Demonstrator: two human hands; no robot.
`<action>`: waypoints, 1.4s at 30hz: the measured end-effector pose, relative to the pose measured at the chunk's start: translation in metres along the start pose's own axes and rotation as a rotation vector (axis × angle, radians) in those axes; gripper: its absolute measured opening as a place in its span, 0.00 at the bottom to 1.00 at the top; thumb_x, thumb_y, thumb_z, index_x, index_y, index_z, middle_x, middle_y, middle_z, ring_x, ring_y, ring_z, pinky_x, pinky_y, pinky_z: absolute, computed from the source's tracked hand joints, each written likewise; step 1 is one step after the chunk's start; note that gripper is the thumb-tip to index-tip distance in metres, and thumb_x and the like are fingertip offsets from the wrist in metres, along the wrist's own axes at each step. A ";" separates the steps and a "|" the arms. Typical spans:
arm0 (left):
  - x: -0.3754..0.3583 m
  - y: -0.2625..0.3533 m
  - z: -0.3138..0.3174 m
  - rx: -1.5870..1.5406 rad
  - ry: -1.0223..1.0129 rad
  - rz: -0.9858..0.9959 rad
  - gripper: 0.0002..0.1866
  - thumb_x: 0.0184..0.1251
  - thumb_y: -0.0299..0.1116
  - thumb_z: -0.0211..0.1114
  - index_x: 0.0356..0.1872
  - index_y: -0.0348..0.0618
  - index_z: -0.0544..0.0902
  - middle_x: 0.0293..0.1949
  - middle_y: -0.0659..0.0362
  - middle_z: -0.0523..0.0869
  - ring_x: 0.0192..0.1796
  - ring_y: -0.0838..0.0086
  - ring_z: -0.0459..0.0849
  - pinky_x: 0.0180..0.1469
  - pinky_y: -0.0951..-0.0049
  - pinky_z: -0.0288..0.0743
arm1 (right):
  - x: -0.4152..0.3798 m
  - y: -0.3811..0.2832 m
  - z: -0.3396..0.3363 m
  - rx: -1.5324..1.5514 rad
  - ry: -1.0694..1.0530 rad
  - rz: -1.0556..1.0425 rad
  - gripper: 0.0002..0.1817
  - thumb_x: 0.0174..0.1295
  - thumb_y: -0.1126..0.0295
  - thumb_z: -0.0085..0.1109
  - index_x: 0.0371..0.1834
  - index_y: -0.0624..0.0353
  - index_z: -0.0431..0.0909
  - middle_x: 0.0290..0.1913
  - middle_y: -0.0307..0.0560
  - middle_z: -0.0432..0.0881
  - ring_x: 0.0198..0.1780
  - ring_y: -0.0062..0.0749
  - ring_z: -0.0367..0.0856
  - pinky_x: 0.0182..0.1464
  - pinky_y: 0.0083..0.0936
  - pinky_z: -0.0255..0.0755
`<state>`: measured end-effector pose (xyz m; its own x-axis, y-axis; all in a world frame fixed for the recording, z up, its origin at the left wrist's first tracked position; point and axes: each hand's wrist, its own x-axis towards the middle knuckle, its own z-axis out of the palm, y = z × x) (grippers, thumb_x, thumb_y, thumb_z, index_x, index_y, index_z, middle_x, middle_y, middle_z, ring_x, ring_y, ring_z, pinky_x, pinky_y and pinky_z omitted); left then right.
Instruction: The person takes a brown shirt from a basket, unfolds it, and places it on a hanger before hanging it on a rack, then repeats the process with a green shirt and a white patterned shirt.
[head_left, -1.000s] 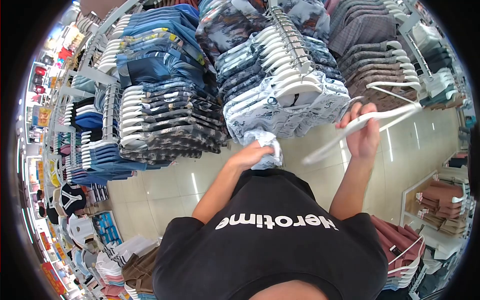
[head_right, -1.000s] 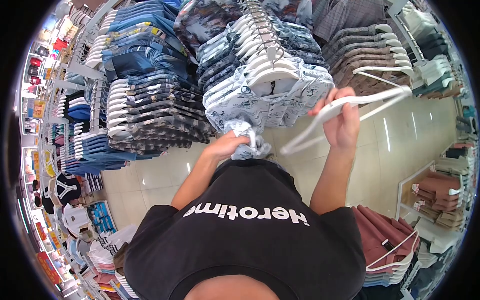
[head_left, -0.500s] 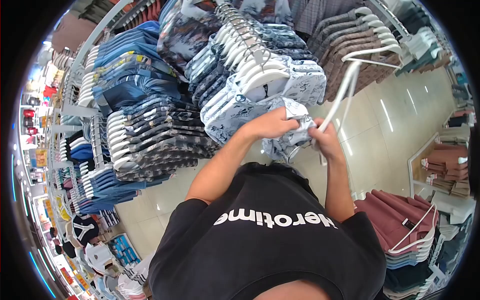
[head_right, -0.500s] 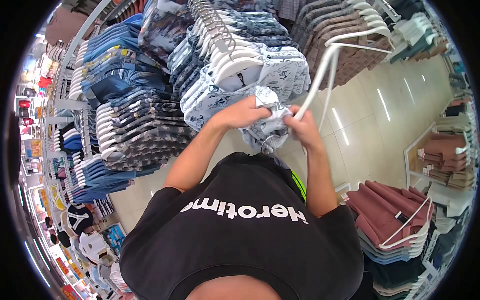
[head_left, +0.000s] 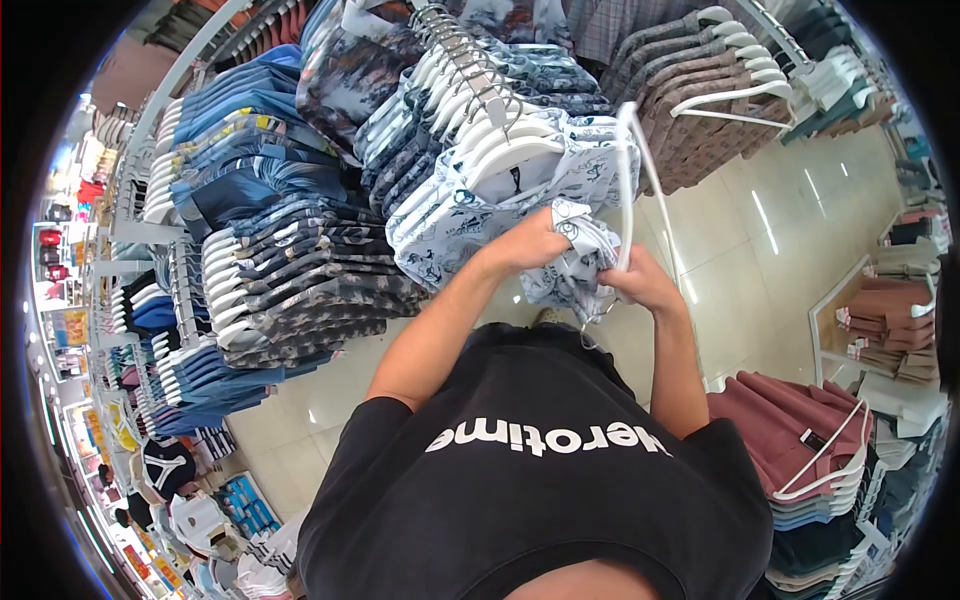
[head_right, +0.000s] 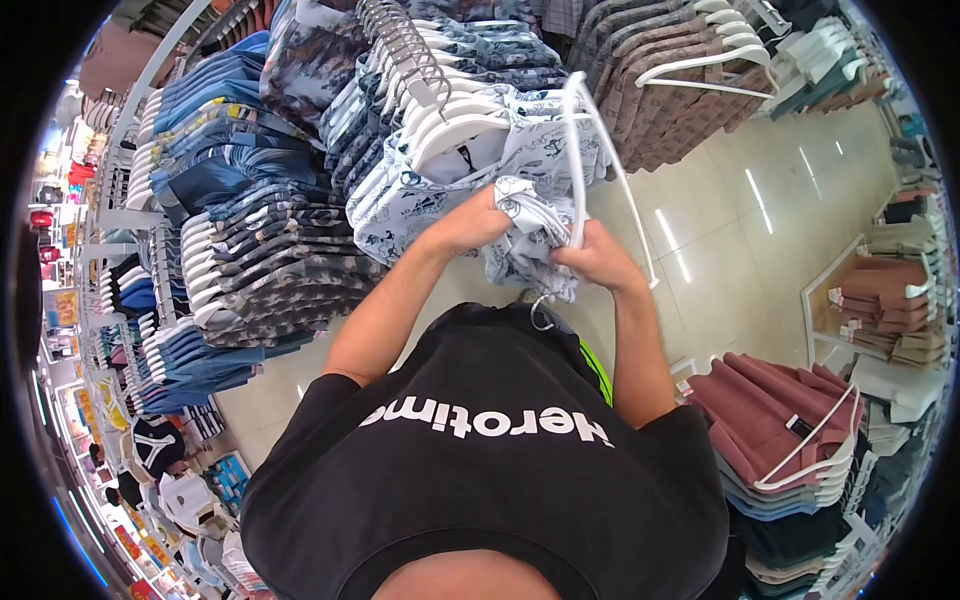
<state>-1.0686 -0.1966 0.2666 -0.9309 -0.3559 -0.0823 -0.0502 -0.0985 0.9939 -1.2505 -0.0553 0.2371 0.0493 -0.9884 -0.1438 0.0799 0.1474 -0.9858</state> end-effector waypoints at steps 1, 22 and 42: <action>-0.002 -0.001 0.003 -0.050 0.005 -0.037 0.13 0.66 0.27 0.62 0.50 0.37 0.81 0.49 0.58 0.83 0.52 0.77 0.78 0.54 0.73 0.74 | -0.002 0.001 -0.009 -0.074 0.028 0.149 0.14 0.53 0.71 0.63 0.41 0.66 0.84 0.30 0.34 0.80 0.30 0.16 0.74 0.31 0.18 0.65; -0.011 -0.011 -0.004 0.001 -0.044 -0.016 0.23 0.63 0.25 0.67 0.61 0.37 0.76 0.53 0.59 0.83 0.54 0.74 0.80 0.59 0.71 0.75 | -0.021 0.009 0.021 0.272 0.477 -0.007 0.13 0.56 0.74 0.61 0.44 0.67 0.82 0.37 0.39 0.85 0.37 0.20 0.81 0.40 0.20 0.74; 0.010 -0.028 0.022 -0.042 -0.300 -0.077 0.19 0.61 0.28 0.69 0.53 0.39 0.78 0.45 0.60 0.83 0.48 0.76 0.79 0.52 0.70 0.76 | -0.044 0.000 0.014 0.153 0.519 0.133 0.10 0.59 0.75 0.58 0.41 0.67 0.83 0.35 0.36 0.85 0.34 0.18 0.79 0.37 0.20 0.74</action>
<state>-1.0843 -0.1774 0.2397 -0.9905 -0.0567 -0.1253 -0.1152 -0.1555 0.9811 -1.2390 -0.0110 0.2446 -0.4253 -0.8434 -0.3283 0.2523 0.2379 -0.9379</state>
